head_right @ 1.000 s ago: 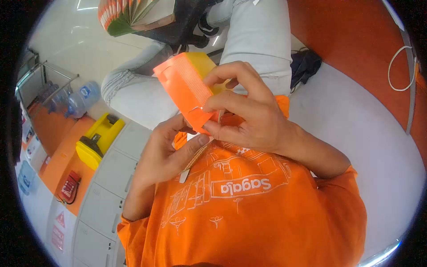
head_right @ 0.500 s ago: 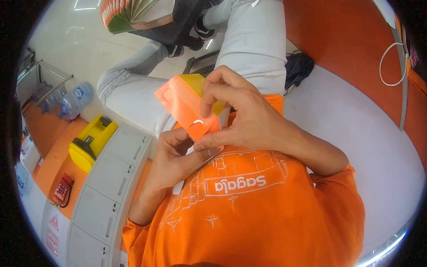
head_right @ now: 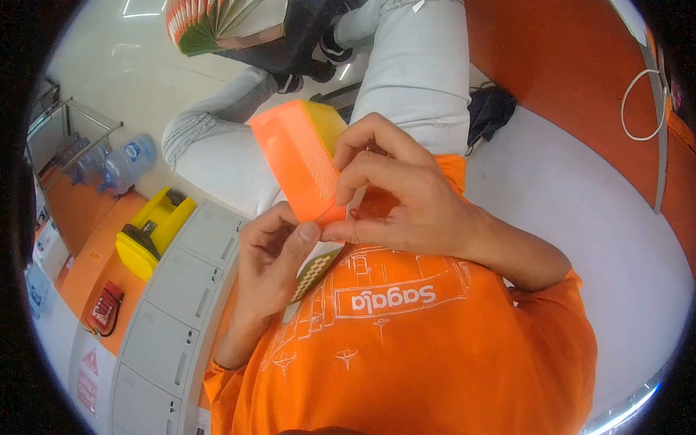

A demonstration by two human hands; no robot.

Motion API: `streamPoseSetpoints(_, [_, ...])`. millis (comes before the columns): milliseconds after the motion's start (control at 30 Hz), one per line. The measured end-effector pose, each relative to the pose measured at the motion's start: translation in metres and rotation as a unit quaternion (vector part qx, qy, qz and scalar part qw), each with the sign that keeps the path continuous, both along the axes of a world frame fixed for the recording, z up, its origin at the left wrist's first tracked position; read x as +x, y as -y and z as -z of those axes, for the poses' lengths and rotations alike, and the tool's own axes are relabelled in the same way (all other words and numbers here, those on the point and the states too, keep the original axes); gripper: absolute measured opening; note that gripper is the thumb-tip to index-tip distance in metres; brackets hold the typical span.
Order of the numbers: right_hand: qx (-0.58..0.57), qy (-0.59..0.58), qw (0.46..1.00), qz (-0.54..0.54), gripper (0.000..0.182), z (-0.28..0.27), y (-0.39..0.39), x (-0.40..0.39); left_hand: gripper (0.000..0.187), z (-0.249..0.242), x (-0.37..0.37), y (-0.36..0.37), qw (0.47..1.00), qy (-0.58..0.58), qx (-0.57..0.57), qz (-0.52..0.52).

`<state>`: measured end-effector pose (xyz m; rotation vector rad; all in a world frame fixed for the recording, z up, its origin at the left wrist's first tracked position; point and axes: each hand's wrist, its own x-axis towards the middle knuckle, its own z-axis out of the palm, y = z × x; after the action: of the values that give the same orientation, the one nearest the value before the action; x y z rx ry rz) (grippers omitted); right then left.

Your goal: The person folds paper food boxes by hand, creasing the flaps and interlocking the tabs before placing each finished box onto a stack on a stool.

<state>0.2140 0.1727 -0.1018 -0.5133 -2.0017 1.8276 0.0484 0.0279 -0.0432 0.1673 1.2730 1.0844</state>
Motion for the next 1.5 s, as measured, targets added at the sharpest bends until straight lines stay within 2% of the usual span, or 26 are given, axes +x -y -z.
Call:
streamPoseSetpoints(133, [0.037, -0.031, 0.999, 0.005, 0.032, 0.001, 0.003, -0.003, 0.014, 0.0, -0.003, 0.005, 0.998, -0.049, 0.031, -0.002])
streamPoseSetpoints(200, [0.109, -0.04, 0.993, -0.001, 0.036, -0.001, 0.003, -0.003, 0.018, -0.001, -0.006, 0.007, 0.997, -0.076, 0.024, 0.02])
streamPoseSetpoints(400, [0.123, -0.048, 0.991, 0.0, 0.039, -0.001, 0.002, -0.006, 0.029, -0.005, -0.004, 0.003, 0.995, -0.098, -0.015, 0.006])
streamPoseSetpoints(533, [0.096, -0.038, 0.994, -0.022, 0.039, -0.003, 0.002, -0.005, 0.03, 0.0, -0.003, 0.008, 0.996, -0.086, -0.033, -0.015])
streamPoseSetpoints(733, [0.023, -0.014, 0.999, -0.042, 0.041, 0.003, 0.007, -0.004, 0.028, 0.006, -0.011, 0.01, 0.997, 0.009, -0.081, -0.002])
streamPoseSetpoints(800, [0.037, -0.02, 0.999, -0.032, 0.042, 0.005, 0.003, -0.005, 0.02, 0.01, -0.009, 0.014, 1.0, 0.015, -0.022, -0.009])
streamPoseSetpoints(933, [0.086, -0.014, 0.996, -0.026, 0.041, 0.011, 0.002, -0.005, 0.016, 0.006, -0.01, 0.015, 1.0, 0.021, 0.006, 0.002])
streamPoseSetpoints(1033, [0.03, -0.019, 0.999, -0.011, 0.034, 0.013, 0.001, -0.008, 0.017, 0.019, -0.012, 0.016, 0.999, 0.024, 0.03, 0.025])
streamPoseSetpoints(1100, [-0.115, 0.032, 0.992, -0.043, 0.03, 0.008, -0.003, -0.005, 0.013, 0.017, -0.01, 0.013, 1.0, 0.007, 0.025, 0.015])
streamPoseSetpoints(1133, [-0.114, 0.033, 0.992, -0.042, 0.03, 0.006, -0.005, -0.005, 0.013, 0.018, -0.01, 0.013, 1.0, 0.008, 0.026, 0.016])
streamPoseSetpoints(1200, [-0.16, 0.074, 0.981, -0.078, 0.025, 0.003, -0.01, -0.005, 0.011, 0.022, -0.012, 0.014, 0.994, -0.071, 0.062, 0.051])
streamPoseSetpoints(1300, [-0.183, 0.075, 0.974, -0.112, 0.019, -0.009, -0.02, -0.013, 0.009, 0.015, -0.016, 0.009, 0.992, -0.091, 0.064, 0.058])
streamPoseSetpoints(1400, [-0.193, 0.036, 0.975, -0.107, 0.015, -0.008, -0.02, -0.018, 0.008, 0.01, -0.018, 0.004, 0.996, -0.061, 0.048, 0.033])
streamPoseSetpoints(1500, [-0.176, 0.031, 0.979, -0.093, 0.014, -0.009, -0.019, -0.022, 0.01, 0.009, -0.011, 0.002, 0.994, -0.08, 0.076, 0.008])
